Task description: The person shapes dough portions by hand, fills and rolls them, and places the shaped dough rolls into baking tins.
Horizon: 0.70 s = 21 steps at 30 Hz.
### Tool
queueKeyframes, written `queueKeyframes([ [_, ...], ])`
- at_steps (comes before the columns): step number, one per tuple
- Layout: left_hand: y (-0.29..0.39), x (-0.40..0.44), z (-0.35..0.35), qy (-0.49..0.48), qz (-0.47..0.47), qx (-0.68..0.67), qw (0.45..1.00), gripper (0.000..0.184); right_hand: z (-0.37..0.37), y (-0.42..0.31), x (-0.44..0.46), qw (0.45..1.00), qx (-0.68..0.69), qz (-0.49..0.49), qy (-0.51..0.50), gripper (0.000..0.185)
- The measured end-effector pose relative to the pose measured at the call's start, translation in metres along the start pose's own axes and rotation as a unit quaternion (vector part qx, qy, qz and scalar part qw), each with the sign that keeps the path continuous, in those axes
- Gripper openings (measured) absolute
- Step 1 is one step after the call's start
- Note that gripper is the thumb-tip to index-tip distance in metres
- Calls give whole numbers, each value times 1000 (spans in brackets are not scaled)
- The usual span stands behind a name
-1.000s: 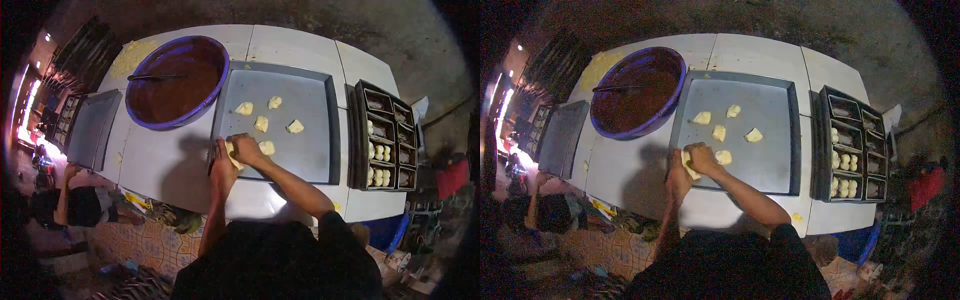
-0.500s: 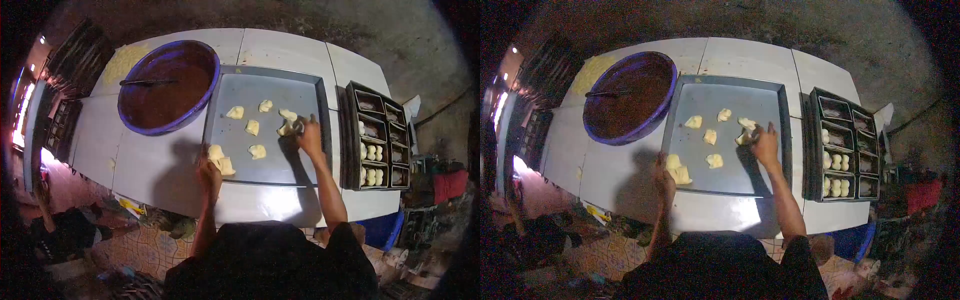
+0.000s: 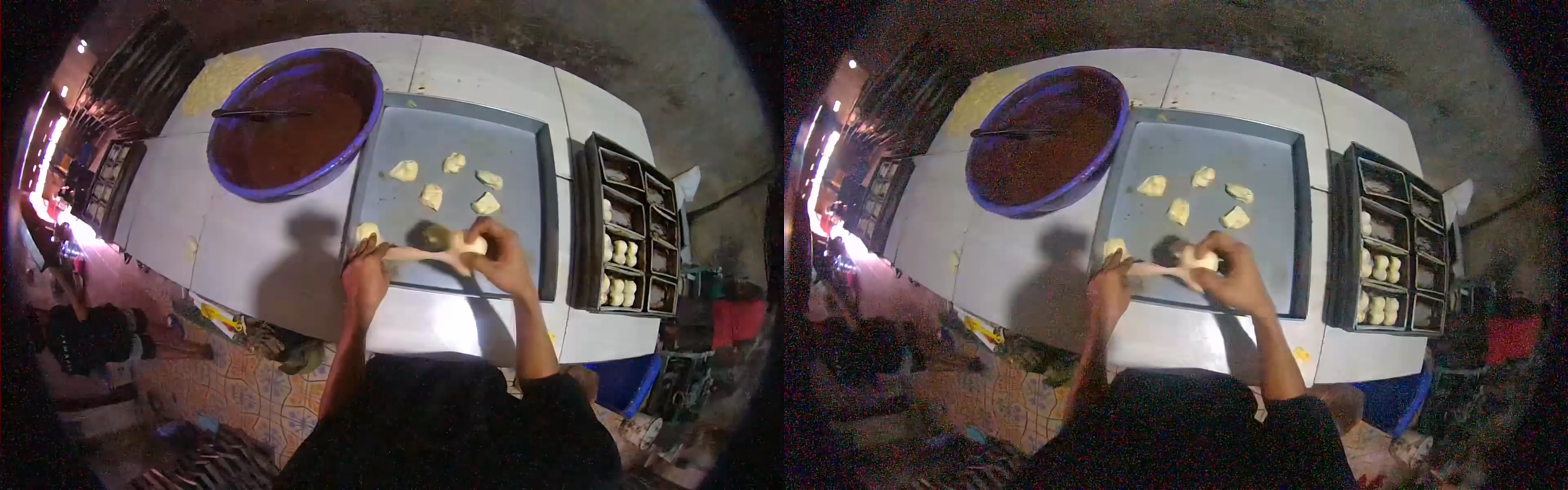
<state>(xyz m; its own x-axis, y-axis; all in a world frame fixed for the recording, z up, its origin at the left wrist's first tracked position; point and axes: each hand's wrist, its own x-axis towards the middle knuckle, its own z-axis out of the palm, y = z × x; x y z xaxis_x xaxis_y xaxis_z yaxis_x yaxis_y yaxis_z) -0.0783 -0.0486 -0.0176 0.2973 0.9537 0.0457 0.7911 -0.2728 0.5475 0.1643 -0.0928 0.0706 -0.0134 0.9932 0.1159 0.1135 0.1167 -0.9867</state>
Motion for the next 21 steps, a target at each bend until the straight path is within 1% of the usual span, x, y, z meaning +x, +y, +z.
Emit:
queueKeyframes([
  [1,1,1,6,-3,8,-5,1000,35,-25,11,-8,1000,0,-11,10,19],
  [2,-1,2,13,-2,23,-5,1000,32,-43,15,-14,998,58,1,2,20],
  [3,0,3,18,-2,39,-5,999,29,-58,35,-21,997,69,26,12,20],
  [4,7,3,17,-17,72,33,997,37,-60,49,-31,996,61,43,58,20],
  [5,22,7,13,-18,86,29,996,37,-61,58,-38,992,52,54,103,21],
  [6,40,7,9,-46,142,1,989,45,-58,69,-42,975,178,46,122,20],
  [7,58,0,7,-80,192,-26,978,55,-57,75,-48,964,219,83,128,20],
  [8,77,-1,5,-120,208,-137,961,64,-51,72,-48,977,158,76,117,20],
  [9,97,1,8,-157,219,-244,931,73,-43,69,-45,988,97,68,104,20],
  [10,103,1,33,-173,225,-214,935,79,-33,70,-43,985,119,62,105,21],
  [11,123,1,33,-231,122,-244,934,67,-29,60,-46,984,79,91,133,21],
  [13,113,7,69,-222,102,-175,954,50,-40,60,-55,970,62,-13,235,24],
  [14,109,8,78,-178,117,-233,949,29,-50,47,-59,949,67,-78,297,26],
  [15,104,8,76,-154,149,-278,936,18,-63,14,-68,944,78,-88,307,29],
  [16,98,10,71,-122,182,-227,949,14,-73,6,-71,919,116,-178,333,31],
  [17,90,11,65,-90,214,-174,957,13,-88,-2,-81,902,210,-185,330,36],
  [18,73,11,70,-93,139,-343,924,15,-98,-7,-87,863,327,-220,317,39],
  [19,57,14,75,-92,61,-499,860,18,-108,-12,-88,846,393,-242,267,37],
  [20,54,14,60,-86,-15,-666,741,22,-115,-9,-86,865,408,-191,222,37],
  [21,53,14,45,-76,-93,-800,588,26,-121,1,-83,879,422,-139,174,37],
])
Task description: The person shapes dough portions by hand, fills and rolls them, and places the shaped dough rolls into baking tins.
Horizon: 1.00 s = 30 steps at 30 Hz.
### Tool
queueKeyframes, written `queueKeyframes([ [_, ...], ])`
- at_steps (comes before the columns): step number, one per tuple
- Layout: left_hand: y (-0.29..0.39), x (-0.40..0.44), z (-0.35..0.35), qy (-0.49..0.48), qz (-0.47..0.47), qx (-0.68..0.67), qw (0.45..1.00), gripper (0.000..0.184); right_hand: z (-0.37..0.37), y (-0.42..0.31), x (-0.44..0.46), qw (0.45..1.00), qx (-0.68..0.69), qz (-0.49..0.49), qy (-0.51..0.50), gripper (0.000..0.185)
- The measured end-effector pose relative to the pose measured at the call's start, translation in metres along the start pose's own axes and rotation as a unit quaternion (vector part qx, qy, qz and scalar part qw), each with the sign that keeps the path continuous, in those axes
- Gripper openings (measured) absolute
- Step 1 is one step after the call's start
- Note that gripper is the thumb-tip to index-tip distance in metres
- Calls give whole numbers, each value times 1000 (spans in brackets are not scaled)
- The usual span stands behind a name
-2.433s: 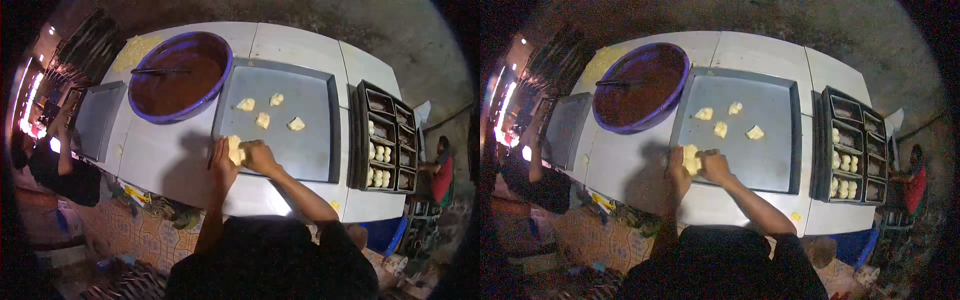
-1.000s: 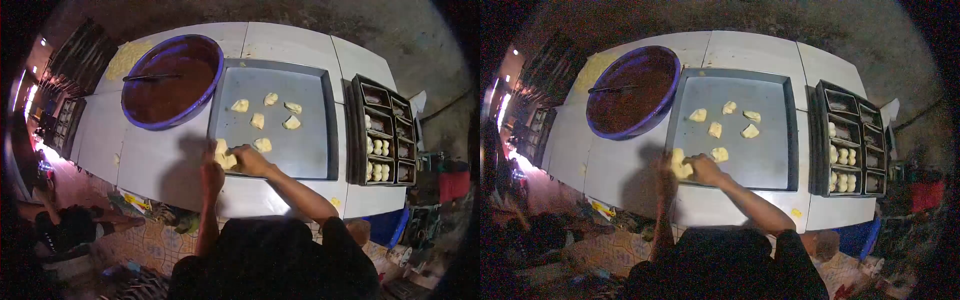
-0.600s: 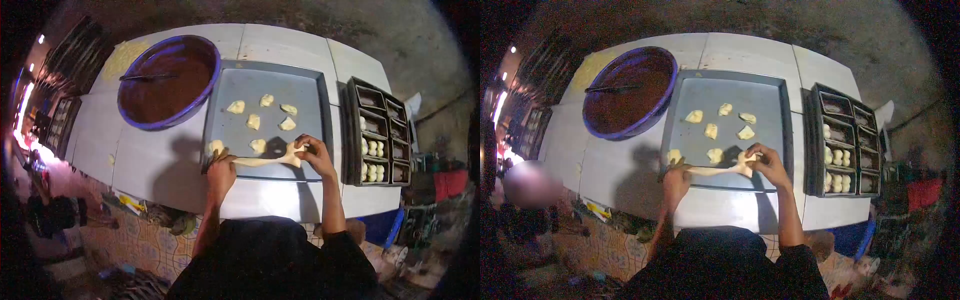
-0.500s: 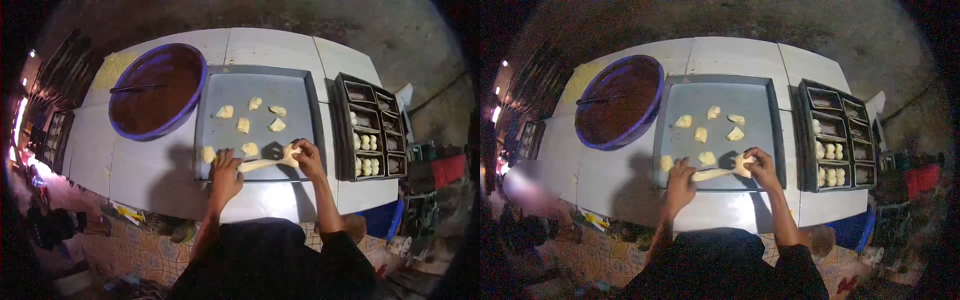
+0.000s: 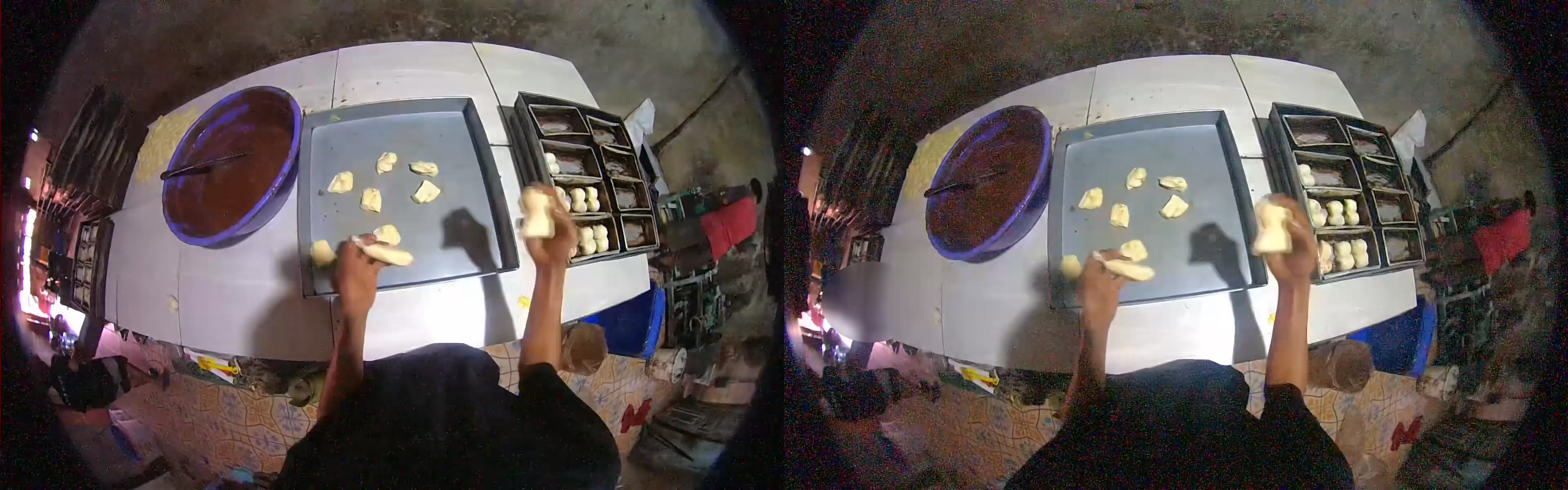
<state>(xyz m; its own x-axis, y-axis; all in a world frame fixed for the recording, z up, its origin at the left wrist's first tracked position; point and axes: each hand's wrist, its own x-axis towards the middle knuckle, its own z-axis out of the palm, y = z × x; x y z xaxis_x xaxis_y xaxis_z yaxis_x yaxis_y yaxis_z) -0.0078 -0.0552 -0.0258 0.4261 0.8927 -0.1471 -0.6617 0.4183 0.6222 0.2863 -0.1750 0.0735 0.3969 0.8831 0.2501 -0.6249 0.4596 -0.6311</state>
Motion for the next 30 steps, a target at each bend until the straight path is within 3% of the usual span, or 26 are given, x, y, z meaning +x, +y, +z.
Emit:
queueKeyframes([
  [1,9,2,-1,44,99,342,933,33,-32,19,4,983,-147,102,30,42],
  [2,13,3,-4,46,105,344,932,33,-41,48,-1,868,-487,92,28,44],
  [3,17,3,-8,-7,102,186,977,34,-36,63,-6,664,-721,200,1,41],
  [4,22,3,-11,-61,100,24,993,36,-36,85,-22,518,-852,52,-55,41],
  [5,27,-7,2,-76,152,91,981,36,-14,97,-26,588,-809,-16,-10,42],
  [6,30,-12,19,-73,162,90,980,36,2,107,-29,798,-594,87,61,42],
  [7,29,-21,34,-62,156,89,982,38,21,117,-33,860,-491,127,57,41],
  [8,26,-27,44,-53,146,90,984,43,43,125,-38,875,-456,159,34,40],
  [10,9,-29,53,-40,124,88,988,59,77,146,-43,885,-457,80,-24,34],
  [12,7,-33,65,-11,208,246,947,51,90,148,-39,888,-458,19,21,23],
  [13,12,-33,63,-14,212,248,945,51,95,145,-34,880,-474,-35,22,19],
  [14,19,-34,57,-18,196,338,920,42,97,143,-30,881,-472,-38,20,19],
  [15,22,-37,53,-18,176,425,888,34,98,140,-29,862,-504,-32,-30,20],
  [16,21,-37,51,-15,177,426,887,34,99,137,-27,840,-535,-25,-81,20],
  [17,18,-37,47,38,150,376,914,26,103,131,-15,880,-461,89,-63,23],
  [18,15,-35,47,87,123,321,935,20,84,138,-8,886,-457,35,-71,29],
  [20,13,-35,46,102,100,346,927,14,89,132,5,813,-564,-78,-118,32],
  [21,9,-32,44,85,41,143,985,14,98,135,3,825,-525,-42,-204,35],
  [22,5,-28,40,59,-17,-67,996,14,94,156,-2,865,-446,-28,-227,47],
  [23,10,-21,29,32,-130,-180,974,23,92,169,-3,861,-460,-43,-212,44],
  [25,16,-17,41,48,-123,-201,971,34,85,179,11,829,-507,-68,-227,50],
  [26,22,-17,47,66,-137,-211,965,45,84,185,12,915,-347,124,-162,78],
  [27,14,-1,11,-149,-119,-271,943,80,79,181,19,928,-286,172,-164,92],
  [28,51,4,52,-149,-114,-254,949,107,82,171,31,936,-223,216,-166,106],
  [29,66,23,50,-158,-115,-254,947,113,76,177,38,931,-271,171,-177,114],
  [30,83,42,44,-168,-114,-258,945,119,74,181,39,944,-234,150,-178,115],
])
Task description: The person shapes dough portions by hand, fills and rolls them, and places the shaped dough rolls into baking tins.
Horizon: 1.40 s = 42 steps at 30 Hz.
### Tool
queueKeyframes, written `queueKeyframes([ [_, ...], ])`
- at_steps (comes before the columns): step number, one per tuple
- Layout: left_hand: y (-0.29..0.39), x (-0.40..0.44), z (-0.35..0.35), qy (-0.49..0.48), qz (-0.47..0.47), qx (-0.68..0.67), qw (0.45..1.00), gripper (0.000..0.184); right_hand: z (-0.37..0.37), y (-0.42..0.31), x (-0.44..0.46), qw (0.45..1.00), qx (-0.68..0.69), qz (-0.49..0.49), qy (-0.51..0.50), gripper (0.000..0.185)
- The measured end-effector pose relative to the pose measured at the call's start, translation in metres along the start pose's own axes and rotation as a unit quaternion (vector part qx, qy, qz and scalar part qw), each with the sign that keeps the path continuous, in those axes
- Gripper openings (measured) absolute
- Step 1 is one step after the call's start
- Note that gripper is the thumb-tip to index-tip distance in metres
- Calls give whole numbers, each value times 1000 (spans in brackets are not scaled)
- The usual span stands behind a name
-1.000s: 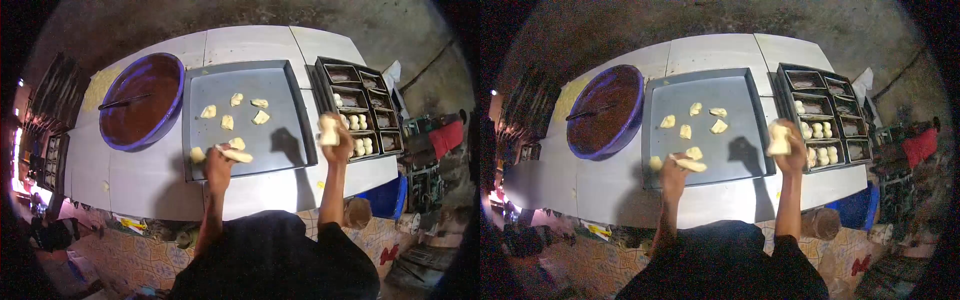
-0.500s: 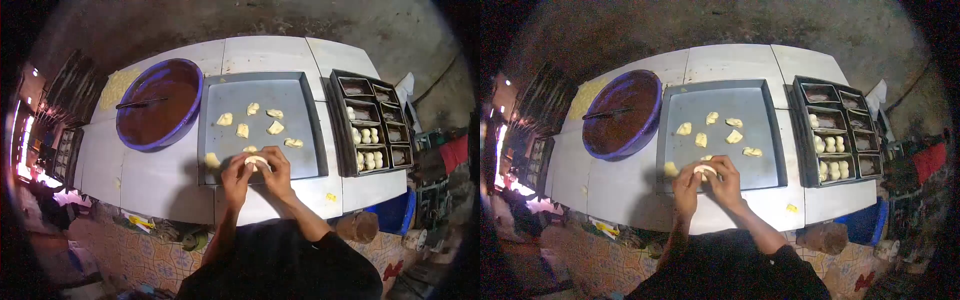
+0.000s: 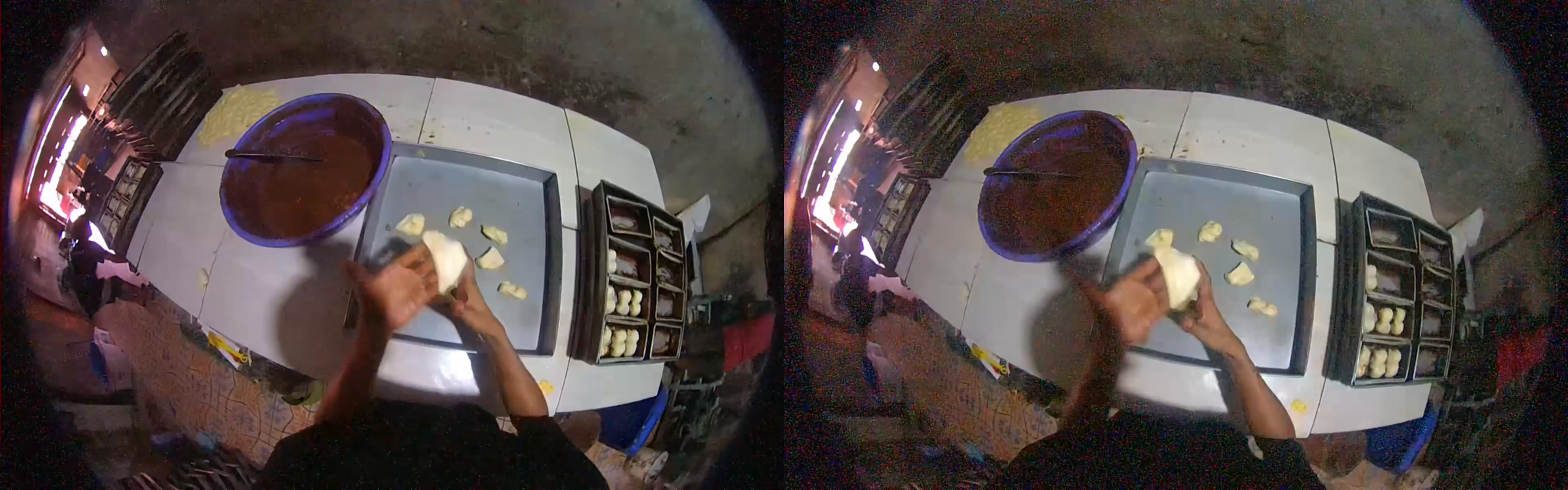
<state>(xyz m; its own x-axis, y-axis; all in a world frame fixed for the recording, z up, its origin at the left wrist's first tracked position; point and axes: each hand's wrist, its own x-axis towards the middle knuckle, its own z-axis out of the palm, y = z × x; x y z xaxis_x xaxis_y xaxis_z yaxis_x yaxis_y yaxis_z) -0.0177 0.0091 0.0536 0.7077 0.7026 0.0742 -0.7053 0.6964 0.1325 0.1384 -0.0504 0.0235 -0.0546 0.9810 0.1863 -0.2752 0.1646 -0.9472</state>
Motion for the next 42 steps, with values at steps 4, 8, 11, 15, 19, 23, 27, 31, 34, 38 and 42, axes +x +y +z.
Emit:
queueKeyframes([
  [4,144,71,7,171,175,502,829,89,-17,2,11,999,-38,20,23,108],
  [8,249,121,-97,339,37,853,396,100,-18,15,8,995,34,29,94,97],
  [11,250,122,-87,371,-114,743,545,102,-22,30,3,991,75,59,91,91],
  [15,196,103,-51,335,-3,821,463,101,-15,21,4,991,75,41,107,78],
  [19,118,57,-21,150,-67,454,876,86,1,13,15,961,201,102,161,70],
  [23,-14,6,14,242,39,419,874,84,0,36,-10,910,317,183,197,29],
  [27,-48,-18,11,282,48,355,890,51,15,0,-36,964,-93,26,249,26],
  [31,-61,-39,13,123,83,706,692,41,1,-23,-65,907,-374,-145,127,31],
  [34,-74,-47,17,107,31,628,770,33,-5,-33,-73,950,-167,-140,225,18],
  [38,-88,-52,13,146,-3,559,816,25,-4,-51,-91,958,-227,-98,148,19],
  [42,-110,-55,0,230,31,533,814,20,-1,-36,-113,945,-281,-40,162,15],
])
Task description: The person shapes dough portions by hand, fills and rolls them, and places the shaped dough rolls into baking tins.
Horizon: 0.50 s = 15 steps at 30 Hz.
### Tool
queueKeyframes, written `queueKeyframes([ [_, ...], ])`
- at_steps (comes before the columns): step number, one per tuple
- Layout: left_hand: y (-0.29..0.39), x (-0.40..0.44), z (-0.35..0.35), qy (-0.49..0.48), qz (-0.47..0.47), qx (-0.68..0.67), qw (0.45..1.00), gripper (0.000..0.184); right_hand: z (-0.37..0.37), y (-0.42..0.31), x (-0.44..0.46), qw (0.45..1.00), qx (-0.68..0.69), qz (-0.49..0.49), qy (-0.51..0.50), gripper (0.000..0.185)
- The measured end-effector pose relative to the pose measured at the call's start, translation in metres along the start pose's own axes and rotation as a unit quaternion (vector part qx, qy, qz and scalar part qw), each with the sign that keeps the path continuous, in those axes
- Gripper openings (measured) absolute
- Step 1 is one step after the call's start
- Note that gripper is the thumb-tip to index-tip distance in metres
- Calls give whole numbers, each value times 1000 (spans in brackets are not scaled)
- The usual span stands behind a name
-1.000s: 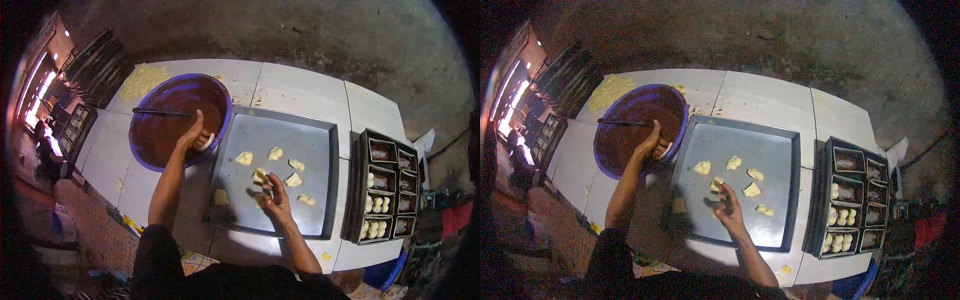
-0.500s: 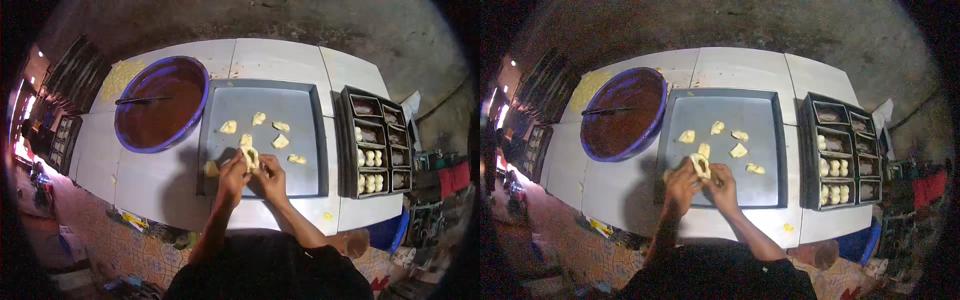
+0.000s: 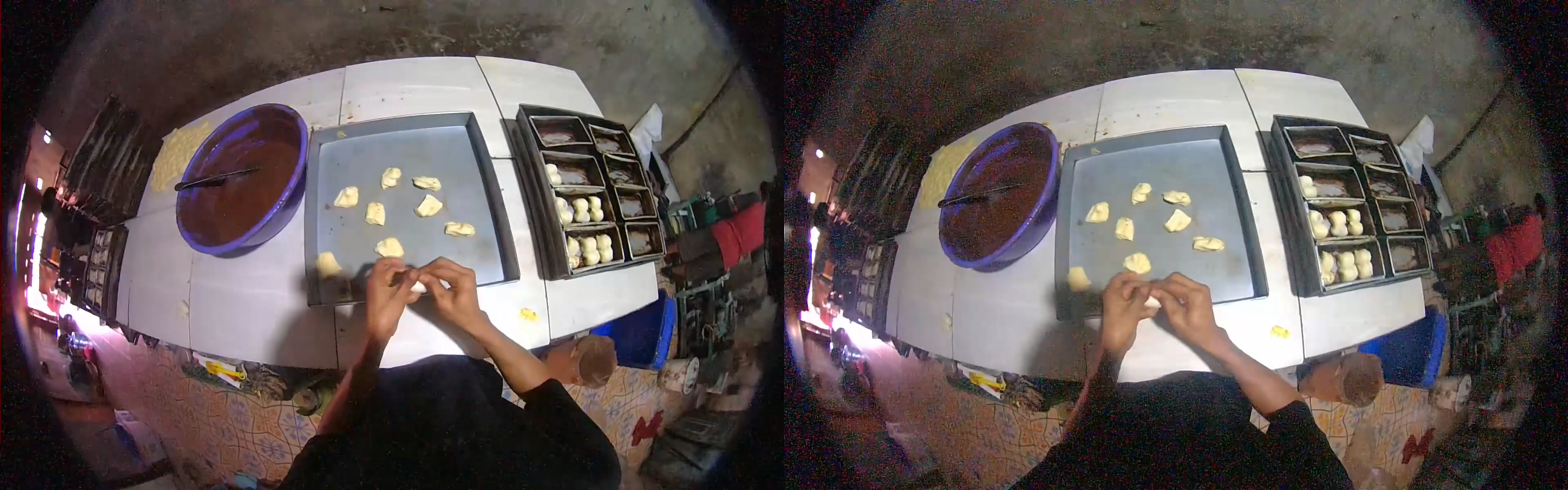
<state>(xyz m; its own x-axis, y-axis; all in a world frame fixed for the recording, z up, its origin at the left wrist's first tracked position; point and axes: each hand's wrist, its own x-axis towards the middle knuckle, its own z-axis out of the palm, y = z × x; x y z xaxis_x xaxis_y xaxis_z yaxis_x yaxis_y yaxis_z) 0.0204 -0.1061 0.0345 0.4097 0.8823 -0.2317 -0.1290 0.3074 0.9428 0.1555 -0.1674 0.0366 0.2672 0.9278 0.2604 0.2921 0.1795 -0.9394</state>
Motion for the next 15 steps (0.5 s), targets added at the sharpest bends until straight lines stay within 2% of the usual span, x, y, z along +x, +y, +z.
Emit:
queueKeyframes([
  [2,-8,1,5,-14,13,-2,1000,19,-2,3,3,999,-17,10,28,15],
  [4,-31,9,3,-27,86,178,980,20,-6,12,5,998,-43,7,42,18],
  [6,-34,11,6,-28,102,148,983,18,-4,34,7,991,-109,-51,57,30],
  [7,-33,13,9,-32,135,103,985,20,-8,35,8,991,-109,-50,57,30],
  [8,-30,16,12,-36,168,57,984,24,-14,36,10,991,53,112,-54,37],
  [9,-27,13,12,-46,102,56,992,38,-21,36,11,926,213,269,-159,45],
  [10,-25,12,15,-49,98,57,992,38,-34,28,23,863,248,349,-269,53],
  [12,-25,14,22,-37,235,8,971,48,-32,35,28,958,150,135,-202,55],
  [13,-34,22,18,20,288,117,950,50,-30,46,36,968,132,104,-187,64],
  [14,-37,27,11,47,276,166,946,48,-34,56,46,979,-22,70,-188,75],
  [15,-47,34,4,62,238,148,958,40,-36,75,53,973,-54,83,-206,77],
])
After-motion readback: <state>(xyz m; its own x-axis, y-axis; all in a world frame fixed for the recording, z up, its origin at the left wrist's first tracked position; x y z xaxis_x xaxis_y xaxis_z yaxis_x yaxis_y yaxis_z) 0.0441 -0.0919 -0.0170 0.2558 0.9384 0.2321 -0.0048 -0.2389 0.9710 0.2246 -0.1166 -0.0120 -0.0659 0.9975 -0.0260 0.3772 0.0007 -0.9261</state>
